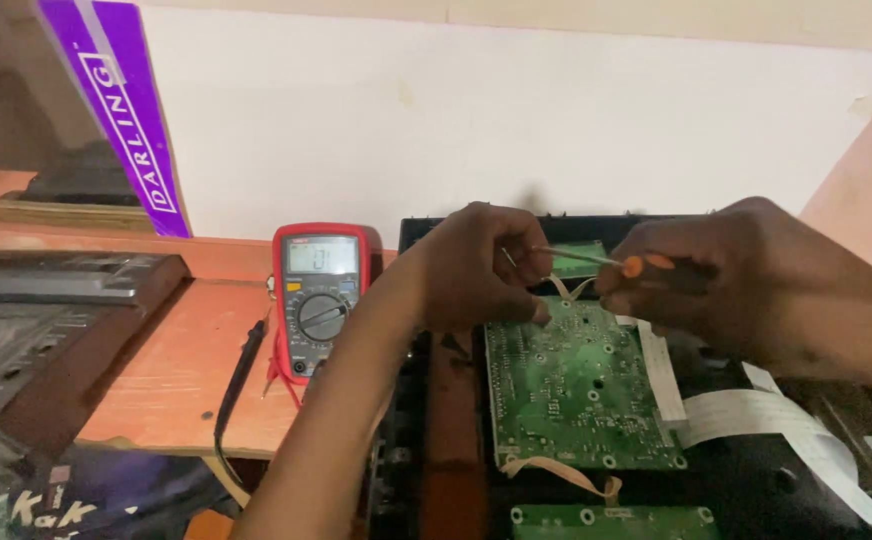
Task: The person is disassembling an electronic device by removing screws from a circuit board and testing its placement using a screwdriver and a multimeter.
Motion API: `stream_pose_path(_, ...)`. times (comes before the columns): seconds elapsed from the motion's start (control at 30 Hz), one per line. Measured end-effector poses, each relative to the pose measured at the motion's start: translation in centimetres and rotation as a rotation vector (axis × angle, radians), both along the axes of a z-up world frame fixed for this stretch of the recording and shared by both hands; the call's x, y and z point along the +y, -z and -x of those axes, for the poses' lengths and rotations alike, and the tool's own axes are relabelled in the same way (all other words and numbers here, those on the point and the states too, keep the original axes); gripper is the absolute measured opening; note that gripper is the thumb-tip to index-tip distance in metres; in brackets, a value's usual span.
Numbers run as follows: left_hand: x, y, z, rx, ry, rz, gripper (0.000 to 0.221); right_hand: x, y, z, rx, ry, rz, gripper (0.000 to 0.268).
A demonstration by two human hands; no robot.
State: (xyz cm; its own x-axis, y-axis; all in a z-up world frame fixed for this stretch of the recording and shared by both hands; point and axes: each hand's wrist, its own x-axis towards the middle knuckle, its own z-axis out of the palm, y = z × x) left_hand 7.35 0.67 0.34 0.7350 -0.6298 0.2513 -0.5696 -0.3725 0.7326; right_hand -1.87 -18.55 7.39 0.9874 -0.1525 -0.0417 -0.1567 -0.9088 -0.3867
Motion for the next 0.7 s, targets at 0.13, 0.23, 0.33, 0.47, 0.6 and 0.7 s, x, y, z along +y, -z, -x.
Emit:
stream_pose_path(0.13,0.0,0.6,-0.5,0.047,-0.039,0.048,0.018,-0.2,1.6,-2.2,0.014,-0.152,0.174,0.024)
stream_pose_path(0.23,0.1,0.3,0.0,0.102,-0.069,0.057,0.020,-0.3,2.8,-3.9,0.006,-0.165,0.198,0.027)
stream_pose_path(0.33,0.2,0.5,-0.1,0.119,-0.059,0.075,0.032,-0.3,3.4,-4.7,0.025,-0.174,0.342,0.023)
stream_pose_path(0.47,0.1,1.3,-0.9,0.072,-0.060,0.108,0.044,1.6,2.5,-4.0,0.082,-0.062,0.424,0.026)
stream_pose_path(0.6,0.0,1.2,-0.8,0.091,-0.119,0.100,0.041,-0.7,4.4,-5.2,-0.030,-0.177,0.456,0.017)
stream_pose_path(0.7,0.0,1.5,-0.9,0.092,-0.092,0.119,0.043,-3.2,6.6,-6.9,-0.200,-0.363,0.514,0.021)
